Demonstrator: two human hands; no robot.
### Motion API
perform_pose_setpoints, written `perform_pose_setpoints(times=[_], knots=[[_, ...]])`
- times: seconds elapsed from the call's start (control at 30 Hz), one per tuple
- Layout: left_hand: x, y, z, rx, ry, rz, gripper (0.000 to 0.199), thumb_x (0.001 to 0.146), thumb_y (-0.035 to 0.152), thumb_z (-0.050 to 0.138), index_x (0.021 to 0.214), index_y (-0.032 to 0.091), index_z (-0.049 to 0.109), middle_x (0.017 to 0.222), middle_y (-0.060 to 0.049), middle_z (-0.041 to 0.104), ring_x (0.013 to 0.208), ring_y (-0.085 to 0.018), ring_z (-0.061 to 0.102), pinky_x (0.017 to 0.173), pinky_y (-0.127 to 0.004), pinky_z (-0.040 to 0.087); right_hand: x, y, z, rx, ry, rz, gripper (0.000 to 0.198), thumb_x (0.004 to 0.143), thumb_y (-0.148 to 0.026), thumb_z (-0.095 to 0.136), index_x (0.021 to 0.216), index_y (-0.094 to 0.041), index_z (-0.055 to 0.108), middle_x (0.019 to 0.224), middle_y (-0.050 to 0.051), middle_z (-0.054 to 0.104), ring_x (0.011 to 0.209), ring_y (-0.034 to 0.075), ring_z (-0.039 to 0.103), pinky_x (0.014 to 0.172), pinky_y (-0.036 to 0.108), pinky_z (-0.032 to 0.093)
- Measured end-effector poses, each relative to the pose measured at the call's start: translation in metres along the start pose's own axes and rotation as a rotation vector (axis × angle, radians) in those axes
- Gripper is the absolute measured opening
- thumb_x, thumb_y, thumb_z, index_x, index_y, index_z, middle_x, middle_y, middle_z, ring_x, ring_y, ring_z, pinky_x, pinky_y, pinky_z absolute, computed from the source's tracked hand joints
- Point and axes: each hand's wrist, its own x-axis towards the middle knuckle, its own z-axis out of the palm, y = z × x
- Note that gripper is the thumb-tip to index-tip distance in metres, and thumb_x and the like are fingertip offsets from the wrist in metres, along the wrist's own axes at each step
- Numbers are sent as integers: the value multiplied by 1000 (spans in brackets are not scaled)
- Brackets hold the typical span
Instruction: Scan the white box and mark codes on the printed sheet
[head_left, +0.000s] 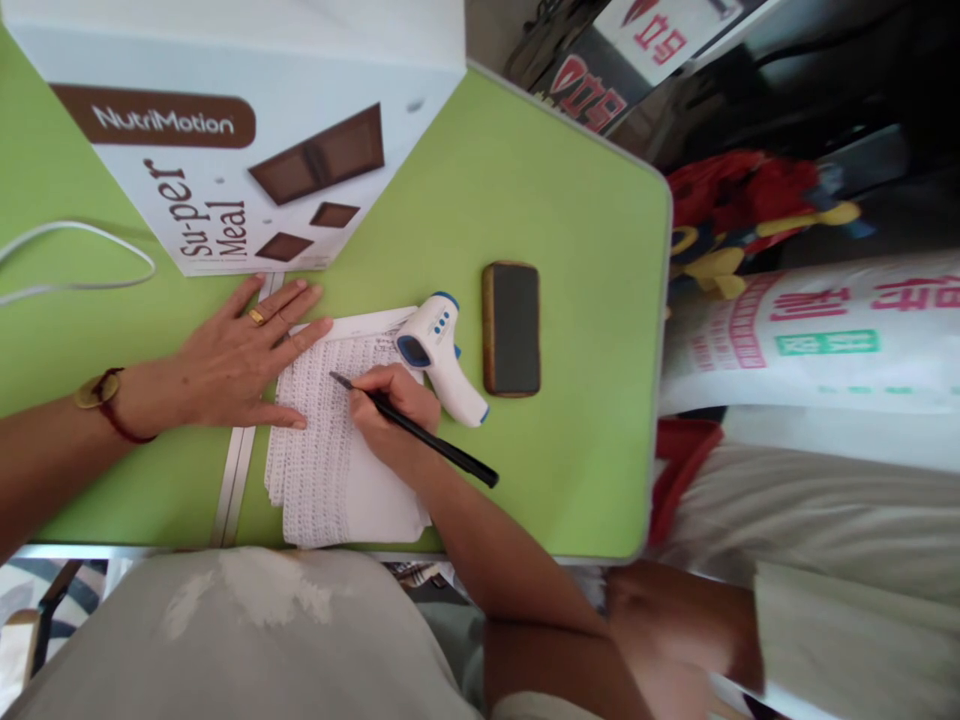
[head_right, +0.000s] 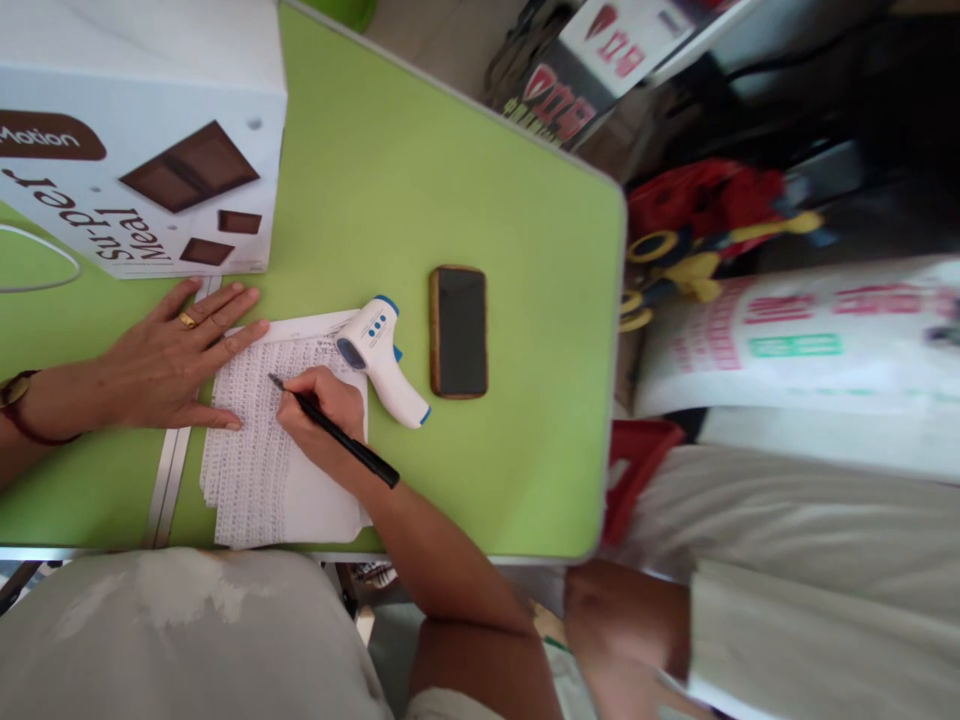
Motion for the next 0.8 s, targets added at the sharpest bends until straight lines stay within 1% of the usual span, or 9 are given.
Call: perform_pose_setpoints(times=[0.1,0.2,0.27,0.37,0.5,0.63,0.8], knots=[[0,0,-1,-28,6,-4,102,86,77,60,156,9,34,165,-29,24,156,-42,22,125,-64,18,-1,2,0,43,30,-13,9,75,-18,58,73,-26,60,56,-7,61,47,11,55,48,24,46],[0,0,-1,-41,-2,-4,100,87,76,59,157,9,32,166,-29,23,156,-42,21,124,-64,17,-1,3,0,80,-17,-32,8,76,-19,59,76,-26,62,60,-6,65,49,11,57,49,24,48],[0,0,-1,-28,-10,-6,100,88,77,57,158,10,32,166,-28,22,157,-41,21,124,-64,18,-1,4,0,65,-56,-37,8,77,-19,59,77,-26,63,62,-5,68,51,11,59,51,24,50],[0,0,-1,-2,-13,0,101,88,79,55,157,9,33,166,-29,23,156,-42,21,123,-65,20,0,3,-1,37,-71,-51,7,77,-20,59,77,-26,63,63,-5,69,52,11,61,52,23,50],[0,0,0,-17,0,6,103,86,76,61,157,6,34,164,-31,24,156,-43,22,124,-66,20,1,0,-2,16,-69,-86,9,77,-19,59,77,-26,64,64,-5,70,52,10,61,51,22,51],[0,0,0,-71,24,-1,101,86,75,62,157,8,35,165,-29,24,156,-43,23,125,-65,18,0,0,-1,-27,-65,-71,9,76,-18,59,75,-26,63,62,-6,68,52,11,61,52,24,51],[0,0,-1,-3,-15,-2,102,86,78,58,157,9,34,166,-29,23,156,-42,21,124,-64,19,0,2,0,7,-68,-57,7,74,-20,59,74,-26,61,58,-6,64,49,11,58,49,24,49]])
